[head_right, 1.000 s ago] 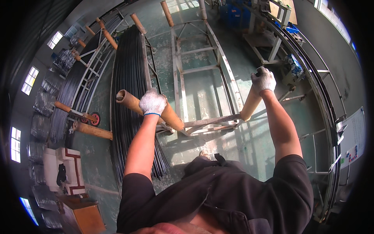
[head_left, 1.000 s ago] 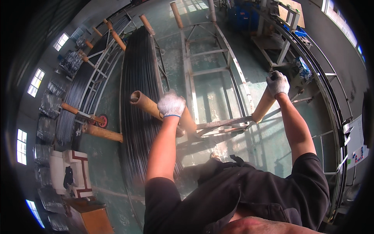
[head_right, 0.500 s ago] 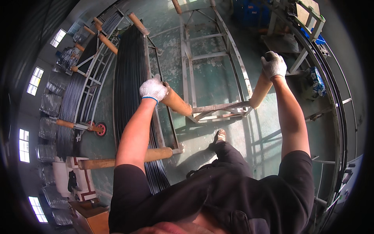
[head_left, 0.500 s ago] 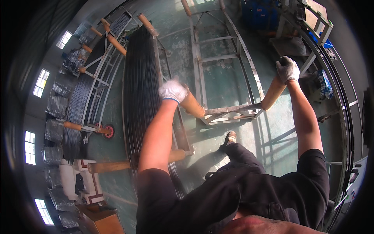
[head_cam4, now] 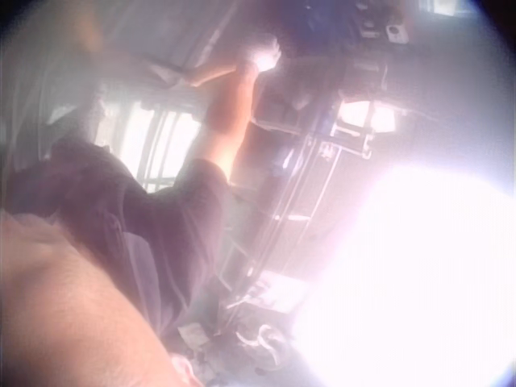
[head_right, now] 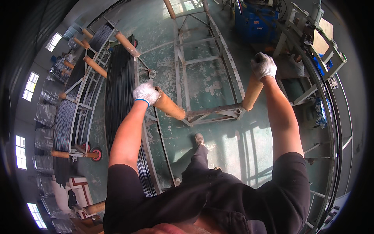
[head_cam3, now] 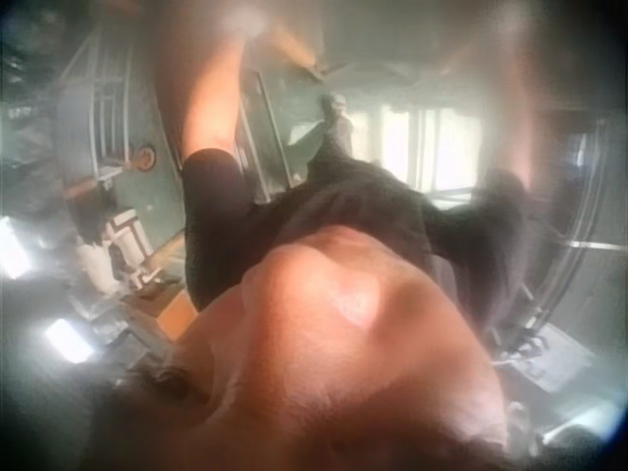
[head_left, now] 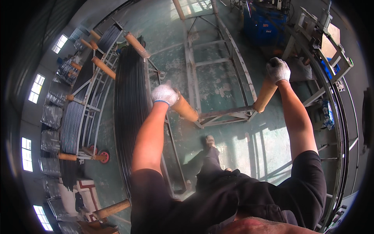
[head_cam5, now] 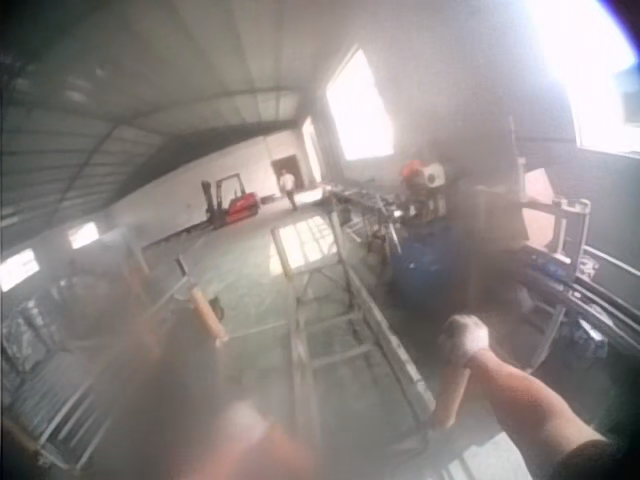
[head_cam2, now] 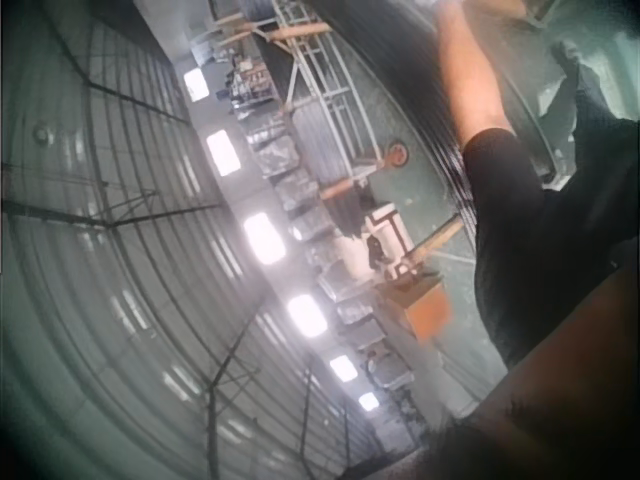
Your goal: The person measures and bends metal rods using a tape measure and a bending jig. They repeatedly measure lengths, bend the rods into U-shapes, and place them on a rack. The person also uses a machine to cut or process the rods.
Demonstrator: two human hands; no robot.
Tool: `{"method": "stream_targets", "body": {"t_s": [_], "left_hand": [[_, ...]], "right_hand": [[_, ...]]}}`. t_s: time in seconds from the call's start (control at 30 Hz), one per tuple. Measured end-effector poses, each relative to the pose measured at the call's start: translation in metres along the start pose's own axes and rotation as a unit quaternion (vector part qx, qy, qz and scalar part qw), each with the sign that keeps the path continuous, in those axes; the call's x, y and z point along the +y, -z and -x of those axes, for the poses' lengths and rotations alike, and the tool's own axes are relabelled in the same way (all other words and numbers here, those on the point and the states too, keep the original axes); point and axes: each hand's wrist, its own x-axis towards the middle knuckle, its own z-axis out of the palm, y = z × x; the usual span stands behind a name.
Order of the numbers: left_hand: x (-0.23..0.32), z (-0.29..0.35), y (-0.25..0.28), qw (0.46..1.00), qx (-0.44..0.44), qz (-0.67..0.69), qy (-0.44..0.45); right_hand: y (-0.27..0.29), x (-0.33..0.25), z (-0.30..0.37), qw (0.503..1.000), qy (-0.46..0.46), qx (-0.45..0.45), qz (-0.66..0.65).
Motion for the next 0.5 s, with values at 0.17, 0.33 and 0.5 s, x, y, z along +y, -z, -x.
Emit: {"method": "stream_targets", "body": {"t_s": [0.17, 0.33, 0.5], "left_hand": [[0.015, -0.115, 0.007, 0.998, 0.036, 0.015, -0.043], [0.018, -0.233, 0.002, 0.994, 0.088, 0.059, -0.01], [0.03, -0.348, 0.019, 0.993, 0.039, 0.11, 0.023]], "right_hand": [[-0.073, 0.012, -0.107, 0.999, -0.04, -0.006, 0.006], [-0.144, 0.001, -0.205, 0.995, -0.097, -0.011, 0.029], [-0.225, 0.004, -0.306, 0.998, -0.066, -0.007, 0.011]]}}
